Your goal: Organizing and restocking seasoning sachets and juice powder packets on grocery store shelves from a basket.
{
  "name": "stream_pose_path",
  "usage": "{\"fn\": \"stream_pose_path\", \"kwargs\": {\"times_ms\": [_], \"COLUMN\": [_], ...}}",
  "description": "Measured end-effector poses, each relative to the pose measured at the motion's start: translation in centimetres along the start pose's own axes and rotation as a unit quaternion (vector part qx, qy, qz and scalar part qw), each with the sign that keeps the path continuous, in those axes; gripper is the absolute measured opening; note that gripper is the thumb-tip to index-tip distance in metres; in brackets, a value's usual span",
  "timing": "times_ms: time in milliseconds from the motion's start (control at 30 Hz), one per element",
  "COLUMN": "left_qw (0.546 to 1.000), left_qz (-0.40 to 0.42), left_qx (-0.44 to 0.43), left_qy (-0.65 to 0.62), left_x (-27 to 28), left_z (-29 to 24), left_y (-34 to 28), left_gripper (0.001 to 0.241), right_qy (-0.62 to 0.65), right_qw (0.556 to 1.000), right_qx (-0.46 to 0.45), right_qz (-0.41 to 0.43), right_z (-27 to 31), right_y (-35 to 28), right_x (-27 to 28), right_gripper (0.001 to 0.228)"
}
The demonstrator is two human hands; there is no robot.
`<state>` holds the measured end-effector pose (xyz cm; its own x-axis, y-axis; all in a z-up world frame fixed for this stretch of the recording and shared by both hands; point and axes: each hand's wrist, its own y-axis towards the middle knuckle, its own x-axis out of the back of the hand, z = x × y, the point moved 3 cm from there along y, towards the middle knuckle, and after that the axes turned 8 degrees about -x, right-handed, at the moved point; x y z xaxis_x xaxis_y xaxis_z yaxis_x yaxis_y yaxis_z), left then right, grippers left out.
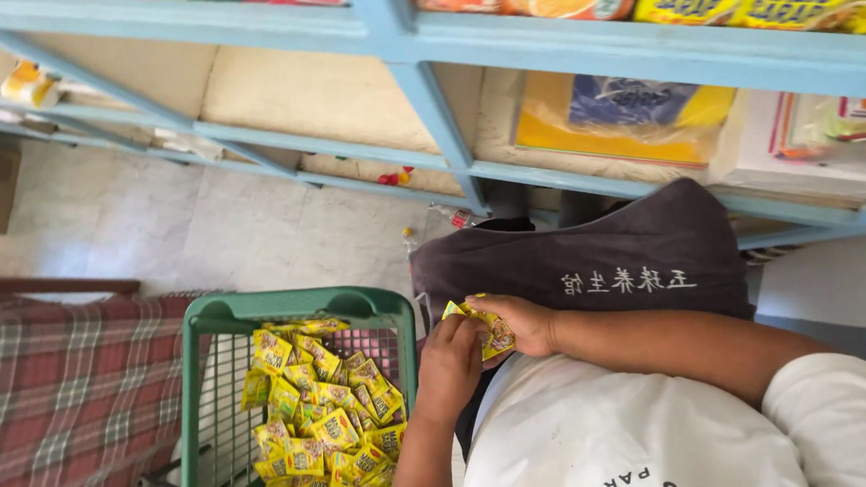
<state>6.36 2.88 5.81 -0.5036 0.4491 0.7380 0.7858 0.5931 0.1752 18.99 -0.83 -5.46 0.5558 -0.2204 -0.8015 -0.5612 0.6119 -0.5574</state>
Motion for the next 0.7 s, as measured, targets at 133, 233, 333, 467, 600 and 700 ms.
{"fn": "stream_pose_path", "kwargs": {"times_ms": [133, 233, 333, 467, 600, 700], "left_qw": [0.999, 0.995, 0.979, 0.862, 0.859, 0.908], "left_qz": [-0.007, -0.065, -0.190, -0.256, -0.185, -0.169], "left_qx": [-0.034, -0.050, -0.031, 0.227, 0.246, 0.206], "left_qy": [-0.012, -0.063, -0.071, -0.373, -0.409, -0.323], "left_x": [0.7, 0.9, 0.3, -1.1, -4.6, -5.0], "left_z": [-1.1, 1.1, 5.6, 9.0, 10.1, 9.2], "left_y": [1.1, -0.1, -2.8, -4.6, -6.6, -6.8], "left_gripper": [0.021, 0.028, 0.028, 0.048, 0.064, 0.058], "right_qy": [0.021, -0.014, -0.046, -0.323, -0.594, -0.596], "right_qw": [0.998, 0.998, 0.994, 0.878, 0.651, 0.699], "right_qx": [0.038, 0.045, 0.093, 0.352, 0.468, 0.389], "right_qz": [0.055, 0.046, 0.036, -0.017, -0.067, -0.074], "right_z": [0.5, 1.8, 2.1, 2.9, 4.2, 3.5], "right_y": [-0.3, -0.7, -0.1, 1.2, 0.7, 1.3], "right_x": [0.2, -0.5, -0.9, -0.8, -2.7, -2.3], "right_gripper": [0.037, 0.032, 0.035, 0.035, 0.043, 0.051]}}
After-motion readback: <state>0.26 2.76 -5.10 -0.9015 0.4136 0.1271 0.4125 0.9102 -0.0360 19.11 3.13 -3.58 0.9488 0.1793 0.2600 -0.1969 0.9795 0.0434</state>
